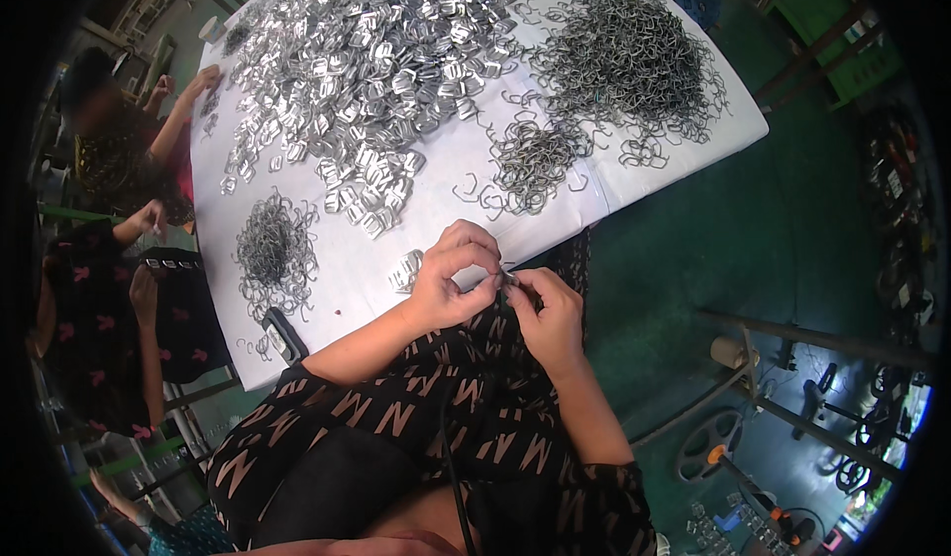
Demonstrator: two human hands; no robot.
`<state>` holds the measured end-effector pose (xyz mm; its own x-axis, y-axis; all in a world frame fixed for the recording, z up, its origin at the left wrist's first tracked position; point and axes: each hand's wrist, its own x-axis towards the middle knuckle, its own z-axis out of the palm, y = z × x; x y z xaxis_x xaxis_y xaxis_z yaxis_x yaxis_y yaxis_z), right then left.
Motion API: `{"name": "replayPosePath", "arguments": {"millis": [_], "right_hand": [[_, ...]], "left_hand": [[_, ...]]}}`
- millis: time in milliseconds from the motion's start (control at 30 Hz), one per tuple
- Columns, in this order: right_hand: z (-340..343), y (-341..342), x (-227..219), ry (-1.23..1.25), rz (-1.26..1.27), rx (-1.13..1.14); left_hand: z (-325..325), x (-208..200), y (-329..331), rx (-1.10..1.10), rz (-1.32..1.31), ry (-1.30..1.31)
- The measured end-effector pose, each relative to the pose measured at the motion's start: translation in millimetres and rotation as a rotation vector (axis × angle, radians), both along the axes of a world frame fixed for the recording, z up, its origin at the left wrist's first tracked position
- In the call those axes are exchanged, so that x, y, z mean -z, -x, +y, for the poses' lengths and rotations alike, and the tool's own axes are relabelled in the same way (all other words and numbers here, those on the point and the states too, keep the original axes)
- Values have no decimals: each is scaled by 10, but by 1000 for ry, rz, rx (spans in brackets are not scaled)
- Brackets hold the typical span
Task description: The person sits at a table and repeatedly picks up small metal hooks and rectangular metal plates. They attach the hooks to the plates by hand and then hang the assembled items on a nearby metal rack. The process is repeated continuously with other workers visible in the background.
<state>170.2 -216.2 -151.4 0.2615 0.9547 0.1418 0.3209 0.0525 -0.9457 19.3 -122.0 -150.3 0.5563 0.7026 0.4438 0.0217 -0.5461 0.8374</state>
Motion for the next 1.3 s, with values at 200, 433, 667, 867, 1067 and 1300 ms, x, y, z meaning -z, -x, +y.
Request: {"name": "replayPosePath", "arguments": {"millis": [200, 433, 667, 867, 1067, 1300], "right_hand": [[21, -1, -24, -109, -84, 4], [21, -87, 4, -141, -59, -82], [573, -439, 164, -109, -215, -25], [2050, -283, 309, -132, -791, -69], [2899, 80, 365, 129, -906, -103], [2491, 348, 374, 111, -794, -328]], "left_hand": [[-43, 20, 3, 83, -66, -10], [102, -50, 79, 330, -46, 147], [-5, 48, 97, 360, -129, 135], [-17, 61, 57, 405, -167, 97], [-15, 95, 107, 387, -146, 106], [-2, 234, 62, 405, -159, 127]]}}
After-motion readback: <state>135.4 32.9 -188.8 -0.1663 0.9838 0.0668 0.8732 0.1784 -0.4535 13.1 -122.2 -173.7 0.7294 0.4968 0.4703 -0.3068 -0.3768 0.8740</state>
